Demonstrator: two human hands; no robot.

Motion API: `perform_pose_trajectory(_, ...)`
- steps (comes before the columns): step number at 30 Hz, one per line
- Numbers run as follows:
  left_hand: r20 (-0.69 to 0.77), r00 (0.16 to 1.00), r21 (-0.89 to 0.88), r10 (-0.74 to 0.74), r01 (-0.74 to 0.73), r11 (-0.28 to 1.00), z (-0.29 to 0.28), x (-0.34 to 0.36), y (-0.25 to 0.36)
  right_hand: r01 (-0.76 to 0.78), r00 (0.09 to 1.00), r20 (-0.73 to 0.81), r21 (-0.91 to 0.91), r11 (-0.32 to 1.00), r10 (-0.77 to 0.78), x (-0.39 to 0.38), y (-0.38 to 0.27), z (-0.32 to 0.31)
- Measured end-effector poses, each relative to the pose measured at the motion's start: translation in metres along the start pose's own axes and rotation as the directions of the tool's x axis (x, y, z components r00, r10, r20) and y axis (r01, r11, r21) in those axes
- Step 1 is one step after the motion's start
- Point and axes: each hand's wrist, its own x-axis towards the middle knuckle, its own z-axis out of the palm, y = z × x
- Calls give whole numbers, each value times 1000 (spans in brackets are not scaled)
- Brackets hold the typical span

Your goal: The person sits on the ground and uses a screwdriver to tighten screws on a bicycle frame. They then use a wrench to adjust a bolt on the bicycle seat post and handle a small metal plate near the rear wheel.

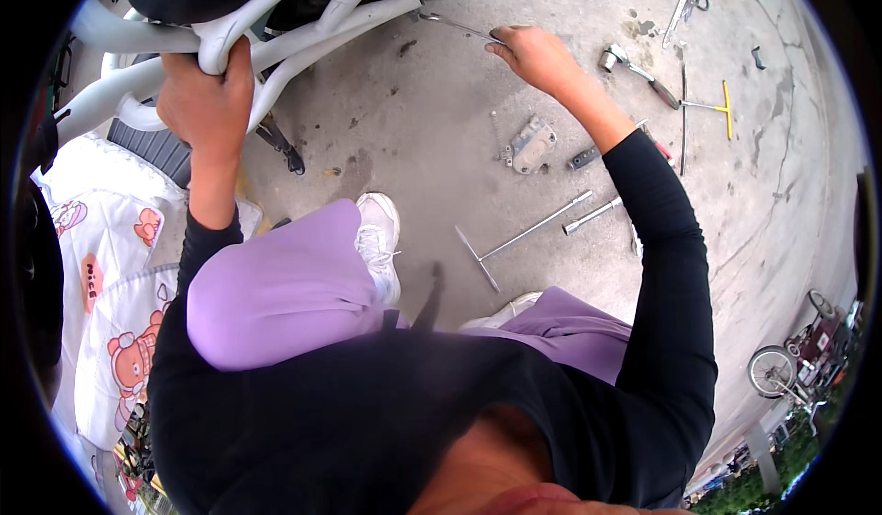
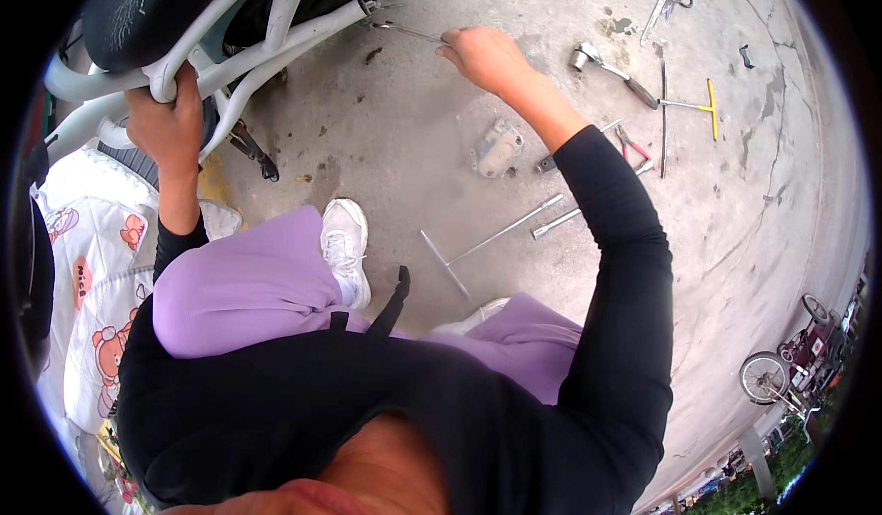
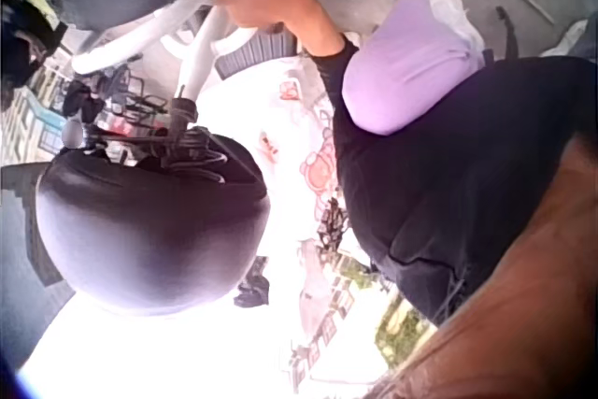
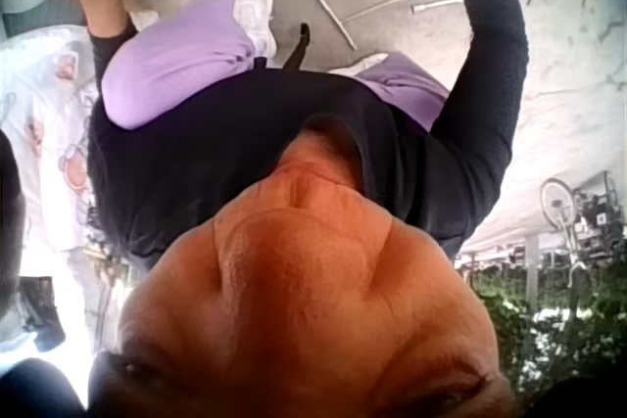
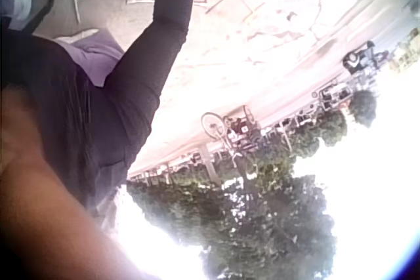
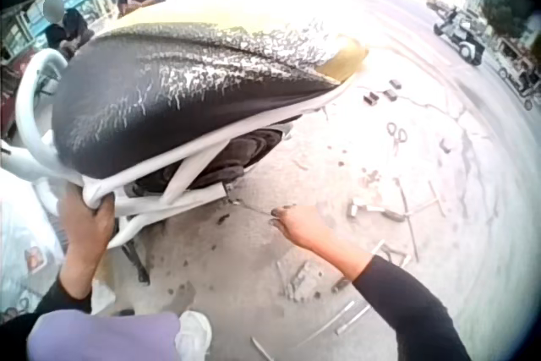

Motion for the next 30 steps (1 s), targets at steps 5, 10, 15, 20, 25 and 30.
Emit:
perform_pose_trajectory(5,-20,999,-6,34,-34,999,-1,2,6,99,994,67,-270,958,-84,12,-15,-40)
perform_pose_trajectory(10,44,998,-15,-33,34,999,-5,1,12,253,967,127,-407,878,-220,37,-34,-55)
perform_pose_trajectory(15,69,996,4,-52,51,999,-6,2,10,367,929,173,-548,752,-328,65,-51,-48)
perform_pose_trajectory(20,75,997,-19,-27,29,999,-6,2,10,396,915,193,-599,696,-355,78,-40,-46)
perform_pose_trajectory(25,104,993,-77,-49,57,995,-15,2,13,394,918,184,-531,750,-351,68,-21,-63)
perform_pose_trajectory(30,54,999,-109,-4,10,994,-24,-5,8,82,996,58,-465,881,-62,78,26,-21)
